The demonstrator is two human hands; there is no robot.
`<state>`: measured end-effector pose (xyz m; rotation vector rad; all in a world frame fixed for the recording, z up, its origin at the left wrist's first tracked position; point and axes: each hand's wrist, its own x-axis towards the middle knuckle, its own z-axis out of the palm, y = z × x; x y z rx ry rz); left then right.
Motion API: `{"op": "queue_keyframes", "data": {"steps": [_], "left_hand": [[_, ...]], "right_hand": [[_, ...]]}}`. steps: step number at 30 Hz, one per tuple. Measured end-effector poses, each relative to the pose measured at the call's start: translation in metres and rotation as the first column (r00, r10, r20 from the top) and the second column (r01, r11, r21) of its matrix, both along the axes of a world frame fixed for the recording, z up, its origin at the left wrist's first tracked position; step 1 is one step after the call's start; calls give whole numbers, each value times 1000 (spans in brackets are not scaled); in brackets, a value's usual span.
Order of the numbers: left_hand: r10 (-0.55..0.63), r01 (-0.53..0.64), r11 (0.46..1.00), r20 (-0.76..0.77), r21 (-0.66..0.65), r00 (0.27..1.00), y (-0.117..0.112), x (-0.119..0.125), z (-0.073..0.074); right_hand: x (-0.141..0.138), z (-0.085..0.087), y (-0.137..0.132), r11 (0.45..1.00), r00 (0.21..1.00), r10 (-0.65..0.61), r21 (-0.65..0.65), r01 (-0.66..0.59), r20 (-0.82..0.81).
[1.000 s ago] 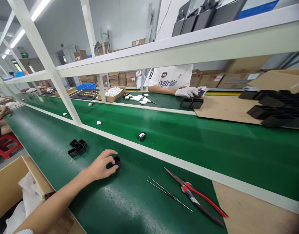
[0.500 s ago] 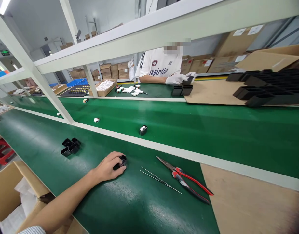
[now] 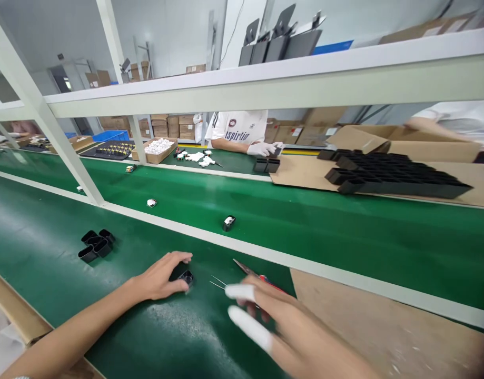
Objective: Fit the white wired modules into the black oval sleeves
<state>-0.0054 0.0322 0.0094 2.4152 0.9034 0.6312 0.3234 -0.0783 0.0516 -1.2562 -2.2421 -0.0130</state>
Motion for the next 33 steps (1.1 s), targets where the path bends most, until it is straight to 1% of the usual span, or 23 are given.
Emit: {"op": "queue_keyframes", "data": {"steps": [1,2,3,4,7,10,12,13,15,17,19,21,23,25,26,28,29,31,33], "left_hand": [[57,-57,998,14,8,998,9,-4,2],[129,-130,991,30,27,991,22,-9,4],[207,-209,976,48,52,977,36,-15,5],[284,-289,954,65,75,957,52,-21,5],[490,-499,859,100,109,866,107,-40,3],[650,-657,748,94,101,754,154,-53,-1],[707,-711,698,76,83,703,177,-54,-2],[722,-725,685,65,73,689,186,-53,-1],[726,-727,685,44,53,687,198,-46,2],[701,-702,712,33,33,713,200,-34,7],[641,-642,767,35,15,767,189,-19,14],[534,-534,845,41,-1,845,161,1,19],[373,-373,928,40,-18,927,118,21,24],[195,-194,981,20,-27,981,69,40,27],[68,-68,998,-24,-2,997,47,48,29],[-52,59,997,-116,51,992,12,60,32],[-87,100,993,-159,70,983,1,62,34],[-107,124,990,-203,73,973,-7,60,37],[-117,121,993,-199,6,973,-5,49,40]], "right_hand": [[-6,-9,10,1000,996,-27,16,26,83],[-11,-19,19,996,984,-80,48,73,160],[-15,-31,27,988,968,-140,101,121,209],[-17,-42,32,982,955,-157,140,124,252],[-17,-69,36,982,927,-155,159,106,341],[-12,-82,29,964,907,-209,232,129,365],[-10,-85,25,946,892,-263,280,163,368],[-11,-86,23,940,886,-284,289,182,367],[-11,-86,22,937,882,-307,276,215,357],[-11,-85,22,942,893,-305,244,231,330],[-11,-80,20,947,915,-293,217,238,276],[-13,-72,16,955,946,-269,179,237,180],[-17,-60,11,971,972,-231,78,226,51],[-25,-47,8,978,978,-195,-87,189,-66],[-30,-42,8,970,977,-188,-179,167,-103],[-40,-36,9,933,976,-174,-340,122,-129],[-44,-34,11,913,978,-165,-395,104,-124],[-50,-35,15,892,986,-135,-446,79,-95],[-52,-36,17,898,993,-100,-434,64,-59]]}}
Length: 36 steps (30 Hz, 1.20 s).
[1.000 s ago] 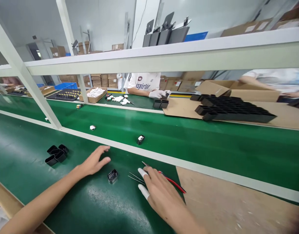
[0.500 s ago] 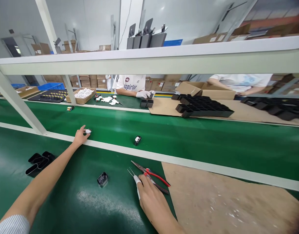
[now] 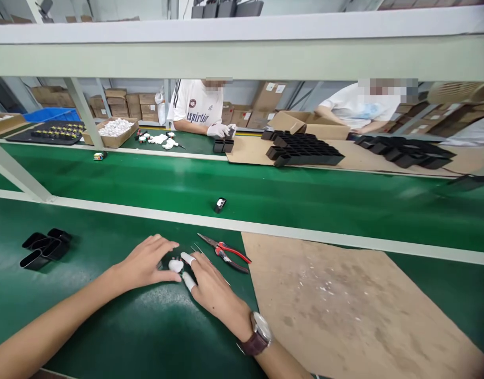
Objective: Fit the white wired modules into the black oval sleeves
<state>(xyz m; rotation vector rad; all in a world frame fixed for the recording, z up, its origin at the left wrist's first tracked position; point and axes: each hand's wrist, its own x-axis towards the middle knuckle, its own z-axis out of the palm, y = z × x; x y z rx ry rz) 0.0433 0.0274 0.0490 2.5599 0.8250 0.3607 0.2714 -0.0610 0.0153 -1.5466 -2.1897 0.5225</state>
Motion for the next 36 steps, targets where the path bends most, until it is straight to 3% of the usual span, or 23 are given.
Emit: {"op": "queue_keyframes", "data": {"steps": [3,6,11,15,20,24,30,33,36], "left_hand": [[5,1,984,34,-177,999,6,-27,-1],[26,-2,962,86,-275,996,3,-48,-13],[114,-69,968,177,-242,978,-10,-52,-38],[113,-73,977,198,-202,974,-14,-52,-47],[143,-106,978,210,-177,967,-19,-51,-51],[184,-139,966,201,-220,962,-19,-51,-51],[124,-55,965,261,-257,957,-16,-64,-47],[148,-75,942,204,-326,968,-18,-65,-47],[176,-103,929,177,-355,968,-22,-61,-46]], "right_hand": [[0,-1,-1,1000,999,18,22,-19,36],[-5,-1,-4,998,1000,-1,56,0,13],[-25,-6,-2,984,999,21,177,-15,-36],[-32,-13,-3,971,998,0,239,16,-67],[-28,-18,-5,968,988,65,251,-28,-139],[-23,-22,-9,980,995,-14,194,33,-101],[-29,-30,-9,959,998,-50,278,62,-49],[-33,-27,-5,933,990,-94,337,125,-106],[-36,-13,-8,914,978,-60,382,134,-198]]}}
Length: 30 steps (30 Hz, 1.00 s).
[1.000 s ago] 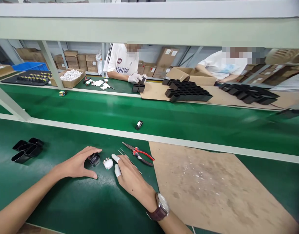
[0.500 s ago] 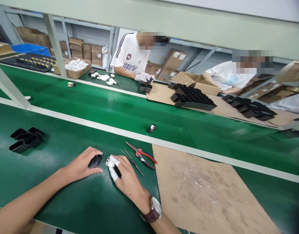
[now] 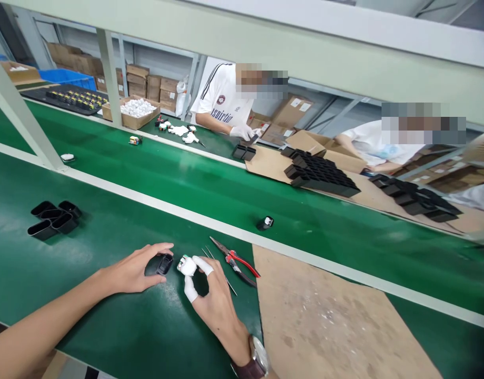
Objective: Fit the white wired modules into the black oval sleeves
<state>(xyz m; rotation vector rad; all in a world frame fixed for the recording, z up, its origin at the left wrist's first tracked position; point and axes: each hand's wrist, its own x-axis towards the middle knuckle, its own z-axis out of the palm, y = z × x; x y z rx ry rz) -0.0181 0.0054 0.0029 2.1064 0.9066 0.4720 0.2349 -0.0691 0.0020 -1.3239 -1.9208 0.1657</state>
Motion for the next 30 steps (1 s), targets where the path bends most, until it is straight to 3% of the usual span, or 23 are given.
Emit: {"op": "queue_keyframes", "data": {"steps": [4,7,12,30], "left_hand": [[-5,0,997,59,76,998,-4,6,2],[-29,17,991,91,130,995,-5,7,2],[-62,51,989,73,138,995,-6,5,1],[-72,65,986,41,154,997,-6,6,0]], "right_hand": [[-6,22,-10,994,994,106,24,-107,22],[-11,28,-13,991,989,125,48,-129,82],[-16,28,-12,990,985,112,73,-123,134],[-20,29,-8,992,960,123,-45,-116,253]]}}
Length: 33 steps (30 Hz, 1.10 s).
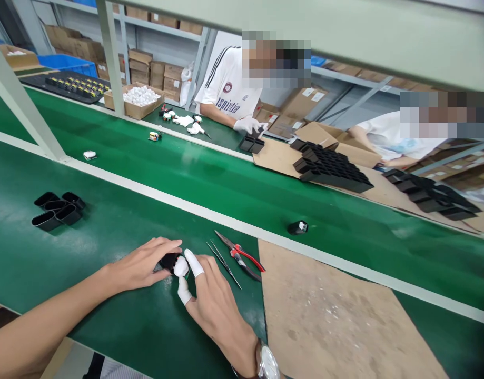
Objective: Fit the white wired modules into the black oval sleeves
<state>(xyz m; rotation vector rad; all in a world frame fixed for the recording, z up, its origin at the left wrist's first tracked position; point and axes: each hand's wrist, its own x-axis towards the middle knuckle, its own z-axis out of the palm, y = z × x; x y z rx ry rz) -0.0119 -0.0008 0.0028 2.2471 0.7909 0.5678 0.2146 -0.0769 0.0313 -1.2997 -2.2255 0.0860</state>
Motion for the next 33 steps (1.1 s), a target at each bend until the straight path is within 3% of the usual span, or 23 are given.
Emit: {"op": "queue_keyframes", "data": {"steps": [5,13,21,28,31,33], "left_hand": [[13,-13,1000,-5,2,1000,0,0,-1],[2,-2,1000,6,1,1000,-1,2,-2],[31,-27,955,7,-296,1000,1,4,5],[25,-10,941,39,-338,999,0,5,2],[-44,72,941,90,-330,995,11,-1,5],[-49,71,957,82,-283,995,31,-9,10]], "right_hand": [[2,-2,1,997,998,31,-78,-27,52],[1,4,6,997,995,49,-65,-44,82],[13,-6,11,990,987,139,38,-136,-82],[9,-9,16,987,986,149,-49,-153,-74],[25,-15,15,989,987,140,-43,-143,-78],[43,-22,12,997,996,70,47,-67,-49]]}}
